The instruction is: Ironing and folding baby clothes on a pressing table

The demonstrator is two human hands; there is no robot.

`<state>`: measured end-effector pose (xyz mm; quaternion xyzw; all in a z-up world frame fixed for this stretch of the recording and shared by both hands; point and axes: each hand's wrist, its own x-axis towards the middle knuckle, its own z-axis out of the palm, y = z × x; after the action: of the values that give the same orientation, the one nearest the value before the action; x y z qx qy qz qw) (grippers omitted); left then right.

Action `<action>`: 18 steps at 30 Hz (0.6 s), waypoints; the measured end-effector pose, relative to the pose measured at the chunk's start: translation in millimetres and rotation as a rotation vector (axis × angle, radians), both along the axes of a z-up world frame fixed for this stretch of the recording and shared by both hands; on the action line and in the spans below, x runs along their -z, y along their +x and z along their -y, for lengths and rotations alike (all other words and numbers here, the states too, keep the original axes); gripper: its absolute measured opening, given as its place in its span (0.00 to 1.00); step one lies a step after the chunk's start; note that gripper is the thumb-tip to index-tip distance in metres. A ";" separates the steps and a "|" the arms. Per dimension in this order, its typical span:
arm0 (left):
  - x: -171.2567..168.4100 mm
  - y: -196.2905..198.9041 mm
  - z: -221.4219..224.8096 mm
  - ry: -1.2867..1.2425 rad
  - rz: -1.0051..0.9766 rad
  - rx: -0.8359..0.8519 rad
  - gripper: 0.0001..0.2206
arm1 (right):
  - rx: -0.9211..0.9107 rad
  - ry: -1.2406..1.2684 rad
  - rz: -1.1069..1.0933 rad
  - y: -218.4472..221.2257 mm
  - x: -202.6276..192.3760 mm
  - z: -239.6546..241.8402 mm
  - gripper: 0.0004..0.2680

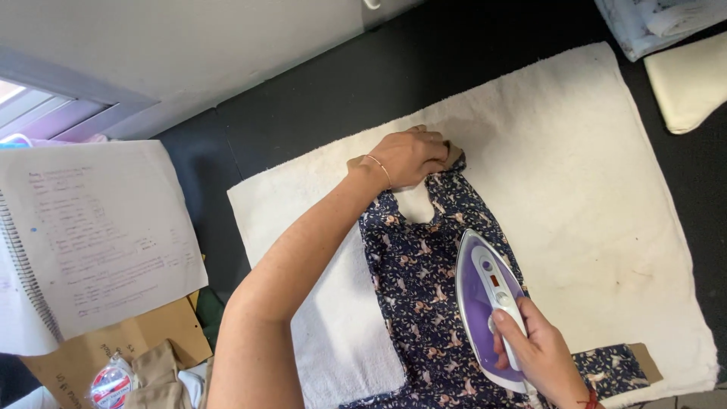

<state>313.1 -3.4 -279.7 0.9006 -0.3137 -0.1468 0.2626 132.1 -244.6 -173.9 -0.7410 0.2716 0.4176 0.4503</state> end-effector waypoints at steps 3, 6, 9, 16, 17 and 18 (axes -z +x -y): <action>1.2 1.6 5.7 -0.082 0.133 -0.008 0.09 | 0.018 0.006 -0.027 2.6 -3.0 -1.9 0.11; -10.7 4.8 8.7 -0.045 0.084 -0.015 0.11 | 0.016 -0.006 -0.055 4.1 -5.7 -3.0 0.11; -39.4 15.6 0.5 0.099 -0.023 0.033 0.18 | -0.012 -0.021 -0.045 6.9 -11.1 -6.1 0.12; -30.4 30.5 -16.3 0.294 -0.204 -0.273 0.17 | -0.224 -0.073 -0.201 11.4 -14.7 -4.5 0.10; -14.7 31.6 -13.3 0.244 -0.205 -0.248 0.18 | -0.175 -0.142 -0.235 14.8 -21.7 -8.7 0.12; -17.8 35.0 -16.3 0.244 -0.199 -0.251 0.18 | -0.176 -0.141 -0.229 19.7 -16.1 -11.0 0.12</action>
<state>348.0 12.9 -261.9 0.9388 -0.1515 -0.2380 0.1974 151.7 -233.6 -157.8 -0.7393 0.2839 0.5170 0.3250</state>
